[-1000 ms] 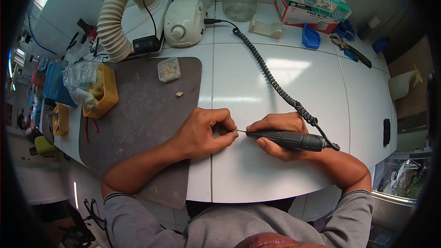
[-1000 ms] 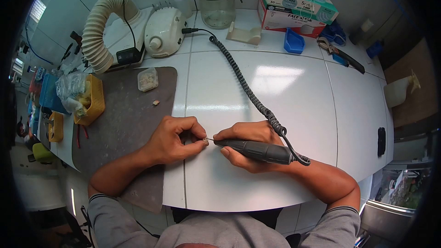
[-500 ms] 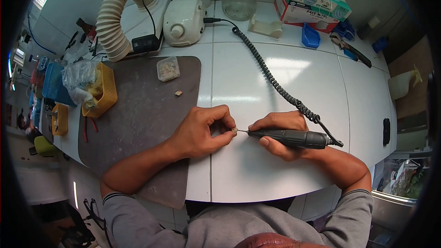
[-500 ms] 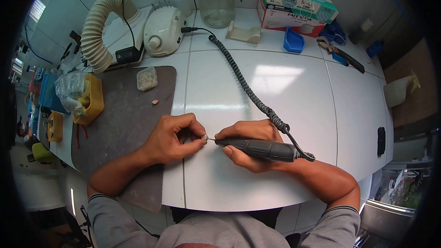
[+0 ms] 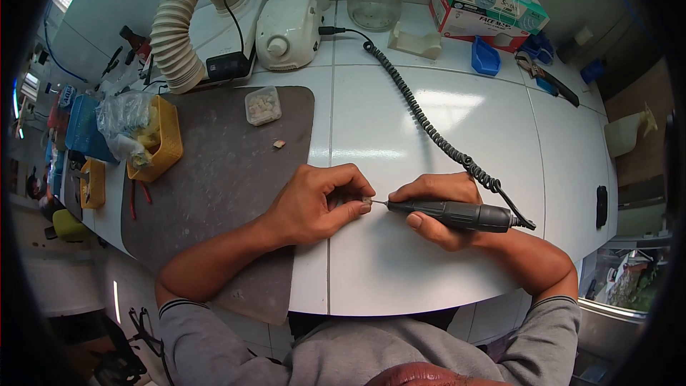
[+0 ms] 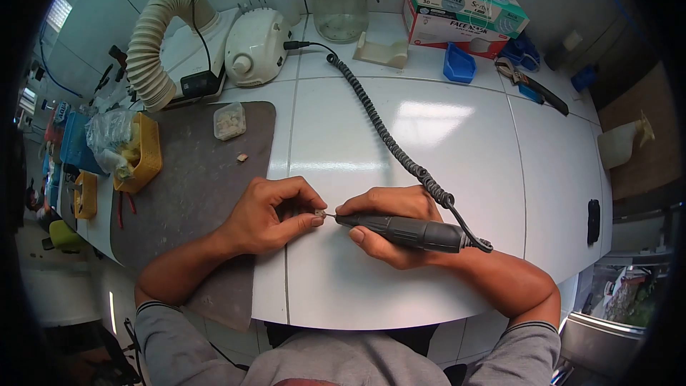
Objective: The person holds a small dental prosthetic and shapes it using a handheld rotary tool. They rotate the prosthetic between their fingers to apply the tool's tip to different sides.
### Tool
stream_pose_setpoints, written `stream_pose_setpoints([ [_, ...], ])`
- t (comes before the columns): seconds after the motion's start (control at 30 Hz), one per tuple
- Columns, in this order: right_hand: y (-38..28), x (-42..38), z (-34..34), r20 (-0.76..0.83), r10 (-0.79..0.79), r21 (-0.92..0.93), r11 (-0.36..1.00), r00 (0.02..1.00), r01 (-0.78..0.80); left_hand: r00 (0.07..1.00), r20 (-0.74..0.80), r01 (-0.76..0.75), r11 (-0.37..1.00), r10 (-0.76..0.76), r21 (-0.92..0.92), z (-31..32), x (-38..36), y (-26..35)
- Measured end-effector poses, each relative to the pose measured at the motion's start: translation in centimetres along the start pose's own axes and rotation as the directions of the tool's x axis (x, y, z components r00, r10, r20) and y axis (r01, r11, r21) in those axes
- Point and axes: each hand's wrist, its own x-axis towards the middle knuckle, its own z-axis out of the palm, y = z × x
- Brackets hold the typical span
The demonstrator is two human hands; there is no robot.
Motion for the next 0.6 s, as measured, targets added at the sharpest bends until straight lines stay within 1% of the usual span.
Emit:
stream_pose_setpoints([
  [0.23, -0.20, 0.08, -0.17, 0.016, 0.009, -0.010, 1.000, 1.000, -0.009, 0.999, 0.013, 0.045, 0.999, -0.045, -0.008, -0.17, -0.01, 0.51],
  [0.33, -0.31, 0.19, -0.10, 0.013, 0.006, 0.000, 1.000, 1.000, -0.006, 0.999, -0.001, 0.041, 0.999, -0.041, -0.033, 0.03, -0.06, 0.15],
  [0.6, -0.26, 0.16, -0.11, 0.018, 0.001, -0.021, 1.000, 1.000, 0.000, 0.999, 0.010, 0.037, 0.999, -0.038, 0.011, -0.01, 0.00, 0.34],
])
